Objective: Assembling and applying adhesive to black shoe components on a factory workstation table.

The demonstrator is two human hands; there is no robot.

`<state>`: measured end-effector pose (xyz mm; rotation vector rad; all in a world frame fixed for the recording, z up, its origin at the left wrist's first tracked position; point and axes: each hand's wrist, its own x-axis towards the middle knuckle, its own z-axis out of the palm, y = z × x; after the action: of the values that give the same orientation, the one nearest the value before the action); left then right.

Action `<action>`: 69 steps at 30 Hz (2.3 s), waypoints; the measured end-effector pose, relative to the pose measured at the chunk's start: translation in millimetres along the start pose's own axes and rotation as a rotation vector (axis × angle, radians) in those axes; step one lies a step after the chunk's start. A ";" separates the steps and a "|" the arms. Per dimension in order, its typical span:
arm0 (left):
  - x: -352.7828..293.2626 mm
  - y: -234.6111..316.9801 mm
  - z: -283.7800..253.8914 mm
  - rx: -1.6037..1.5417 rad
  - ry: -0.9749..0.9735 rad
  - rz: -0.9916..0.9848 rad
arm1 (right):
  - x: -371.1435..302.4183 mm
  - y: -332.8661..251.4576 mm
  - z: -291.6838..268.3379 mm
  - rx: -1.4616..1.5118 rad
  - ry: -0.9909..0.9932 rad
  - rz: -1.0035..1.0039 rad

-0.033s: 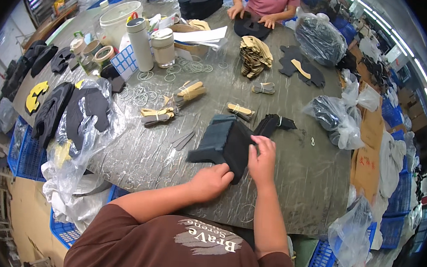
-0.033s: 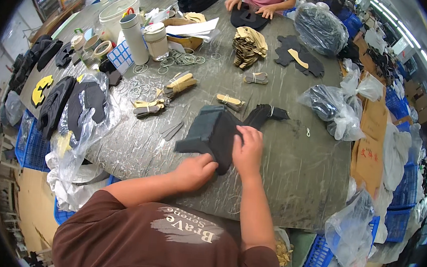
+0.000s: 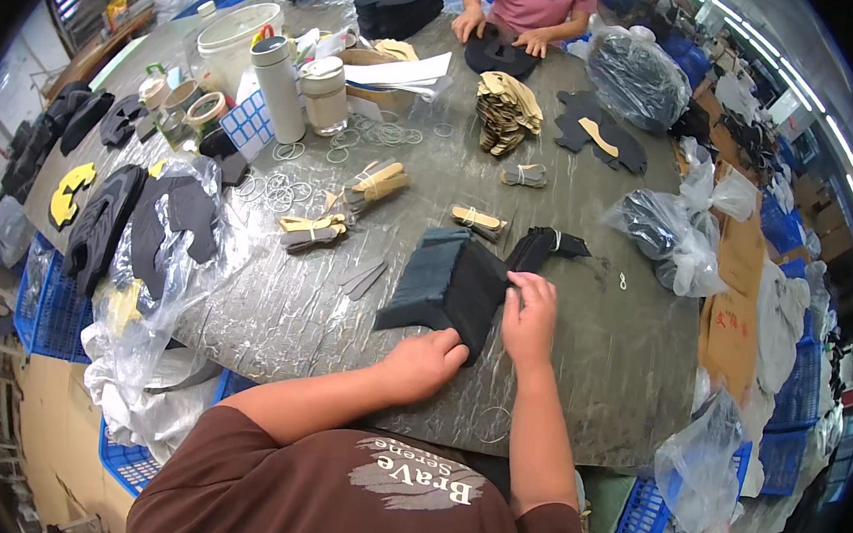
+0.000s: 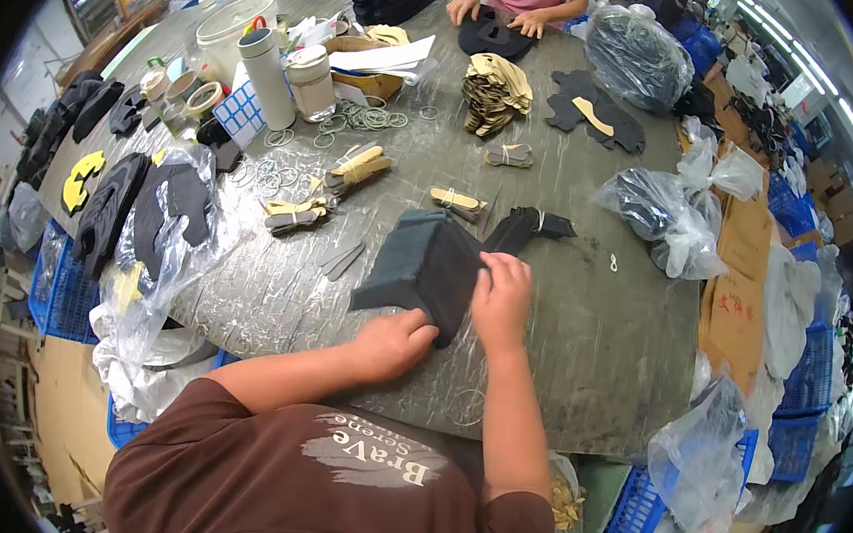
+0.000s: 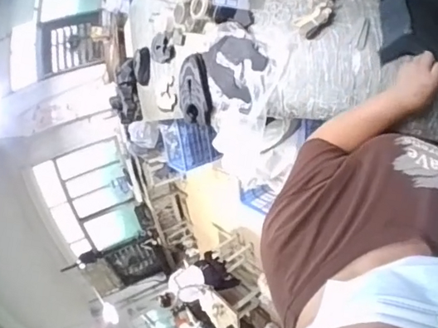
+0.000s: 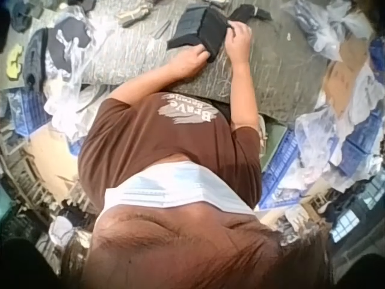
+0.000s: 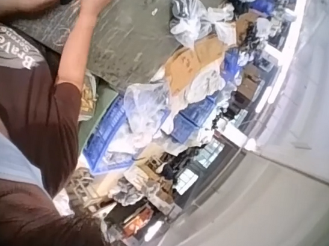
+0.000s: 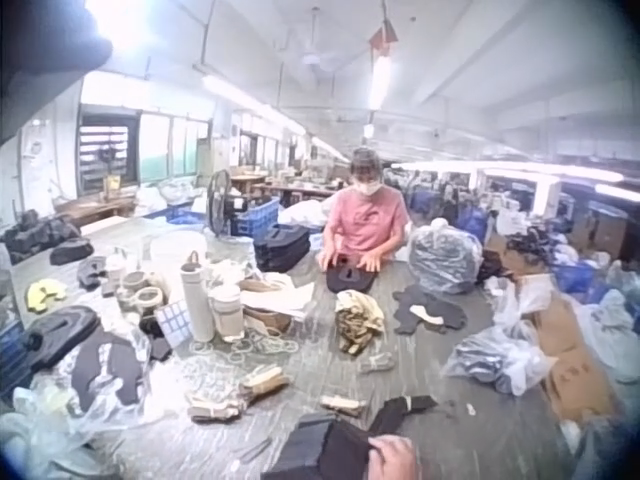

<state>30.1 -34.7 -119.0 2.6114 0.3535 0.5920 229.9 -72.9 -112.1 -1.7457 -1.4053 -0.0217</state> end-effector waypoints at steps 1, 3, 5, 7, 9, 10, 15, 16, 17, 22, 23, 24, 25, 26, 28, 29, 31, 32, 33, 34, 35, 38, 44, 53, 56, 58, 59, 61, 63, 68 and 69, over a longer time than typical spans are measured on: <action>-0.4 -0.1 5.1 -0.012 -0.021 -0.007 | 0.4 10.0 -3.8 -0.109 -0.001 0.020; 1.1 -5.9 -3.0 -0.035 0.051 0.069 | 6.1 26.6 -11.6 -0.227 0.014 0.042; -0.5 -19.0 -21.1 0.006 0.140 0.074 | 27.6 41.5 -17.6 -0.414 0.068 0.114; 3.7 -23.4 -40.3 0.204 0.154 -0.047 | 52.1 61.2 -25.3 -0.444 0.003 0.218; 3.2 -32.4 -36.5 0.230 0.050 -0.066 | 77.7 78.1 -23.8 -0.679 -0.004 -0.077; 4.1 -37.8 -30.6 0.249 -0.054 -0.091 | 85.4 84.6 -23.7 -0.697 -0.166 -0.010; 19.1 -62.2 -6.9 0.294 -0.073 -0.096 | 102.4 92.7 -25.5 -0.656 -0.572 0.335; 24.6 -63.5 -7.2 0.278 -0.068 -0.084 | 98.7 99.2 -31.1 -0.615 -0.525 0.355; 28.1 -63.6 -6.7 0.262 -0.063 -0.075 | 92.7 104.9 -37.9 -0.575 -0.481 0.373; 43.2 -47.2 -31.2 0.022 0.181 -0.028 | 36.7 88.7 -71.8 -0.108 -0.061 0.425; 47.3 -44.0 -35.7 -0.132 0.248 -0.002 | 20.6 78.3 -67.7 0.495 0.038 0.407; 53.0 -36.3 -35.8 -0.150 0.242 -0.003 | 3.0 66.4 -64.2 1.088 0.148 0.371; 61.3 -28.4 -37.2 -0.306 0.257 0.015 | -3.4 37.5 -60.0 1.256 0.111 0.404; 73.4 -19.5 -34.0 -0.466 0.271 0.050 | -14.5 21.6 -49.9 1.371 0.106 0.478; 87.8 3.3 -21.9 -0.610 0.210 -0.036 | -25.9 -9.1 -32.2 1.616 0.062 0.346; 89.7 15.5 -20.8 -0.713 0.155 -0.112 | -27.5 -32.0 -31.0 1.664 0.091 0.416; 87.3 15.0 -17.4 -0.709 0.113 -0.093 | -30.6 -53.3 -23.1 1.664 0.236 0.306; 83.7 17.2 -18.3 -0.604 0.163 0.023 | -35.4 -53.9 -20.7 1.672 0.238 0.306; 80.2 18.3 -22.0 -0.494 0.213 0.136 | -39.0 -53.8 -16.3 1.761 0.323 0.393; 73.7 19.5 -29.4 -0.556 0.152 0.130 | -40.4 -55.6 -11.7 1.851 0.404 0.484; 67.3 18.7 -37.1 -0.527 0.172 0.105 | -37.8 -62.6 -11.9 1.891 0.366 0.600; 63.3 15.0 -66.6 -0.451 0.005 0.168 | -39.2 -58.9 -18.1 1.823 0.085 0.618; 57.0 19.9 -65.6 -0.357 -0.146 0.171 | -46.6 -57.2 -23.5 1.819 -0.061 0.600; 8.4 19.3 -47.2 -0.167 -0.279 0.364 | -22.8 -42.7 -55.2 1.645 0.328 0.767; 3.3 -15.6 -43.2 -0.188 -0.390 0.068 | -17.4 -3.3 -73.2 1.786 0.781 0.545; 20.4 -71.7 -54.7 -0.158 0.002 0.029 | -21.0 -13.6 -67.4 1.677 0.665 0.485; 32.5 -80.7 -86.1 -0.067 0.183 -0.027 | -27.5 -23.4 -64.2 1.569 0.551 0.441; 55.3 -101.4 -122.9 0.310 0.344 -0.332 | -31.3 -59.8 -43.0 1.554 0.408 0.345; 58.9 -80.0 -137.2 0.165 0.616 -0.212 | -36.5 -73.0 -18.3 1.436 0.314 0.242; 15.7 -0.7 -84.6 -0.824 -0.317 -0.079 | -58.8 -97.9 27.4 0.669 0.187 0.065; 7.6 1.9 -72.7 -0.786 -0.191 -0.050 | -63.7 -94.8 27.7 0.624 0.138 0.090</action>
<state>3.7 -7.9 -56.4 1.8718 0.0898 0.3561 117.8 -107.3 -104.4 -1.2548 -1.0777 0.3082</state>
